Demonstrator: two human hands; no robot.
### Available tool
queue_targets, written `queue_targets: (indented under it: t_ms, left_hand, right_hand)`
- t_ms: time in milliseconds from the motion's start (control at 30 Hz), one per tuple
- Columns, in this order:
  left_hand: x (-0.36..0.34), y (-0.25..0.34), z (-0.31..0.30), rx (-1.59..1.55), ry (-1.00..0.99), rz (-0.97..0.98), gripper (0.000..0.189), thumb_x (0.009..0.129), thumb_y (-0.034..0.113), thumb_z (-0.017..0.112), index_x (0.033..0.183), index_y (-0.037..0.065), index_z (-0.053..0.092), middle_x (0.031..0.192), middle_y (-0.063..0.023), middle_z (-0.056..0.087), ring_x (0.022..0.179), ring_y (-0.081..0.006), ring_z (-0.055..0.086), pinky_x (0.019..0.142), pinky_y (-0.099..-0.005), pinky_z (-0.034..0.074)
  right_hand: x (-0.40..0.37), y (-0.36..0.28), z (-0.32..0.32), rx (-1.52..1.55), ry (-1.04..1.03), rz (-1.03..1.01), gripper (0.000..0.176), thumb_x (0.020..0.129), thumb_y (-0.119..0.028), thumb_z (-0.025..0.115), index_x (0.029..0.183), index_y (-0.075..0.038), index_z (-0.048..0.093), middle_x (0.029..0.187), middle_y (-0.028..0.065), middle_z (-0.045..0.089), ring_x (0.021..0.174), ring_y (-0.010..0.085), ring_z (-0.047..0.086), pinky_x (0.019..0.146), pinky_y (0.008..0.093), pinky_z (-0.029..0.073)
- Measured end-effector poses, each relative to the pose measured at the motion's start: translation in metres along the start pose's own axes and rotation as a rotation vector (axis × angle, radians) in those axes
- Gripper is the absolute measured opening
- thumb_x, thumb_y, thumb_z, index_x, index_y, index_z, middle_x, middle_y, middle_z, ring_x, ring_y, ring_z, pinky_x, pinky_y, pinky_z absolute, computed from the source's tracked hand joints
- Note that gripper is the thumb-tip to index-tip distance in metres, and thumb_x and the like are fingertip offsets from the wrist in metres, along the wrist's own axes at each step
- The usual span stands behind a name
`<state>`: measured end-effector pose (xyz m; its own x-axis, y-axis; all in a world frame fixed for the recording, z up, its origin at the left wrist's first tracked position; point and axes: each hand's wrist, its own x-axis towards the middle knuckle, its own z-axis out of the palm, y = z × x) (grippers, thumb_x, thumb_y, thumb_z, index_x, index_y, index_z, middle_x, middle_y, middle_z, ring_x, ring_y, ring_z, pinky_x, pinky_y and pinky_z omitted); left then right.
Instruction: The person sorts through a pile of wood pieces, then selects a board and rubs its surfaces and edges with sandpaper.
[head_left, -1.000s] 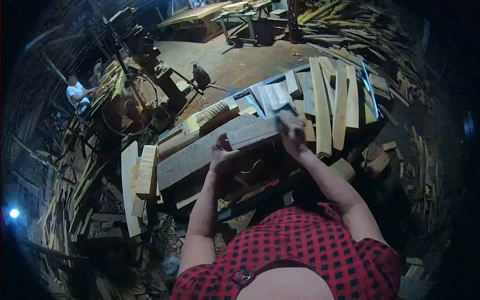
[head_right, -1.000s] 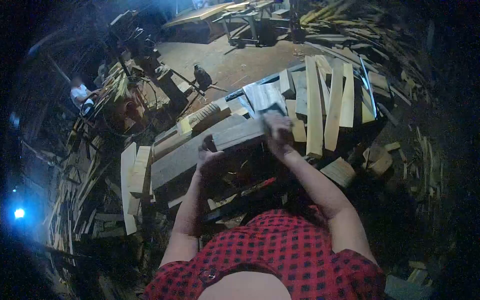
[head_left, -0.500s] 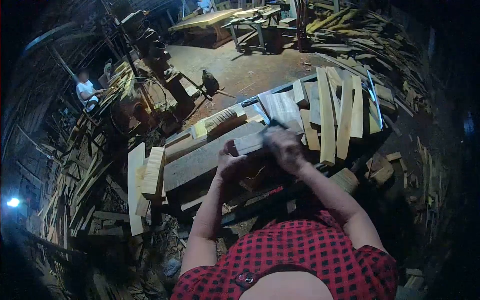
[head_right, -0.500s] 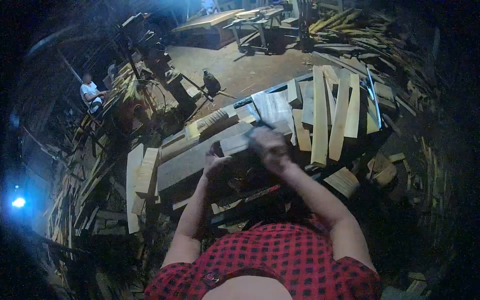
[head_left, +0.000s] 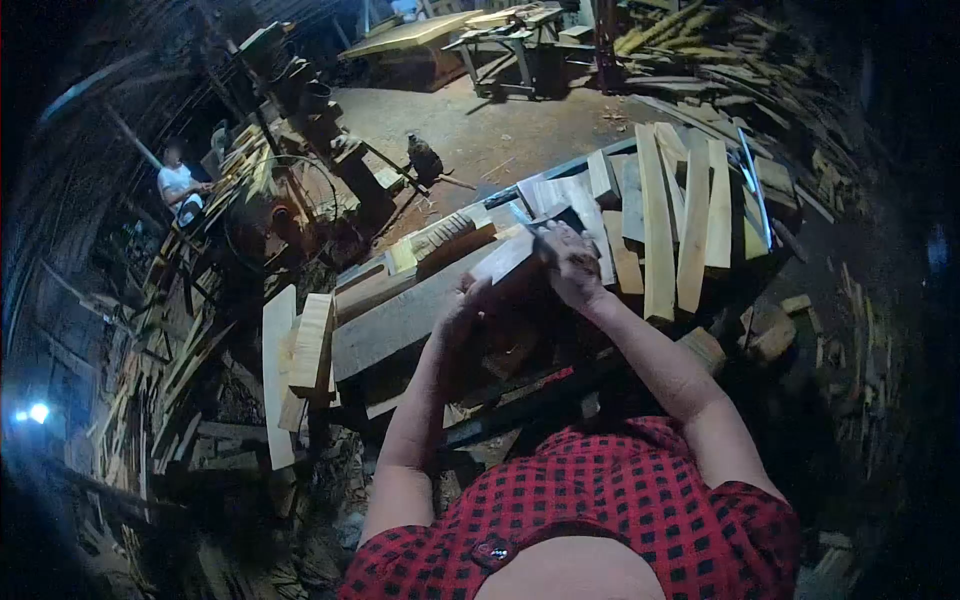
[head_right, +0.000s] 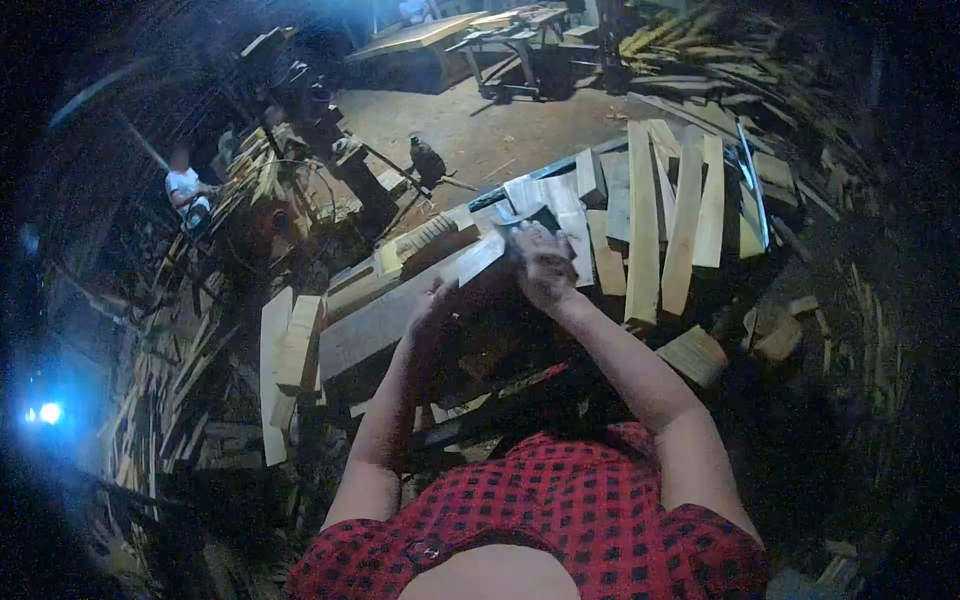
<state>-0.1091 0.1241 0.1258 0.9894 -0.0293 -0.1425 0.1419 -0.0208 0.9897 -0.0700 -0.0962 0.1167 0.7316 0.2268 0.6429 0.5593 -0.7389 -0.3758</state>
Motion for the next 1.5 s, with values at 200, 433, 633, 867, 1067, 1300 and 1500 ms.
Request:
queue_targets:
  t_ms: [200, 433, 633, 867, 1067, 1300, 1500]
  left_hand:
    - [-0.002, -0.009, 0.004, -0.177, -0.264, 0.175, 0.06, 0.076, 0.033, 0.068, 0.121, 0.0, 0.045, 0.098, -0.0095, 0.06, 0.087, -0.0145, 0.058, 0.075, -0.0305, 0.049]
    - [-0.011, -0.001, 0.004, -0.046, -0.088, 0.172, 0.042, 0.078, 0.018, 0.063, 0.113, 0.002, 0.048, 0.074, -0.0018, 0.058, 0.064, -0.01, 0.055, 0.054, -0.0226, 0.044]
    - [0.003, -0.026, -0.001, -0.177, 0.003, 0.367, 0.026, 0.077, 0.015, 0.066, 0.097, 0.003, 0.054, 0.078, -0.0011, 0.058, 0.07, -0.0095, 0.055, 0.059, -0.0226, 0.045]
    - [0.001, 0.005, 0.033, -0.077, 0.082, 0.539, 0.029, 0.079, 0.02, 0.068, 0.1, 0.003, 0.056, 0.09, -0.0037, 0.06, 0.088, -0.0151, 0.057, 0.077, -0.0295, 0.048]
    - [0.001, 0.007, 0.011, -0.022, -0.158, 0.483, 0.042, 0.075, 0.006, 0.064, 0.113, 0.001, 0.049, 0.107, -0.0087, 0.058, 0.1, -0.0153, 0.054, 0.086, -0.0299, 0.044]
    - [0.041, -0.039, -0.012, 0.071, 0.042, 0.541, 0.043, 0.07, 0.0, 0.065, 0.111, 0.0, 0.053, 0.106, -0.0087, 0.059, 0.096, -0.0178, 0.057, 0.086, -0.0313, 0.044]
    - [0.016, 0.01, 0.011, -0.211, -0.205, 0.316, 0.02, 0.079, 0.01, 0.059, 0.097, 0.001, 0.061, 0.094, -0.0081, 0.064, 0.085, -0.0161, 0.061, 0.079, -0.0307, 0.048]
  right_hand:
    - [-0.005, -0.058, -0.005, 0.112, -0.087, -0.228, 0.036, 0.078, -0.014, 0.05, 0.114, -0.011, 0.052, 0.118, 0.0108, 0.053, 0.116, 0.0232, 0.047, 0.097, 0.0421, 0.032]
    - [0.042, 0.049, 0.006, 0.064, 0.111, -0.091, 0.021, 0.082, -0.02, 0.046, 0.098, -0.014, 0.059, 0.092, 0.0102, 0.059, 0.091, 0.0286, 0.056, 0.077, 0.0424, 0.041]
    - [0.043, 0.044, -0.004, -0.067, -0.091, 0.091, 0.02, 0.083, -0.02, 0.046, 0.097, -0.014, 0.059, 0.093, 0.011, 0.059, 0.094, 0.0288, 0.055, 0.076, 0.0443, 0.041]
    - [0.036, -0.009, 0.001, 0.233, 0.055, -0.127, 0.015, 0.073, -0.012, 0.049, 0.084, -0.008, 0.059, 0.083, 0.0101, 0.06, 0.084, 0.0262, 0.058, 0.069, 0.0376, 0.046]
    - [0.026, -0.057, 0.009, 0.347, -0.027, -0.406, 0.022, 0.079, -0.017, 0.048, 0.097, -0.012, 0.06, 0.098, 0.0073, 0.061, 0.094, 0.0262, 0.057, 0.08, 0.0331, 0.045]
    - [0.054, 0.044, 0.001, 0.034, 0.101, 0.112, 0.017, 0.082, -0.02, 0.047, 0.082, -0.009, 0.059, 0.075, 0.0124, 0.056, 0.078, 0.029, 0.056, 0.064, 0.0444, 0.039]
    - [0.019, -0.041, -0.027, 0.152, -0.031, -0.254, 0.027, 0.083, -0.022, 0.052, 0.107, -0.011, 0.055, 0.112, 0.011, 0.056, 0.109, 0.0248, 0.051, 0.091, 0.0405, 0.035]
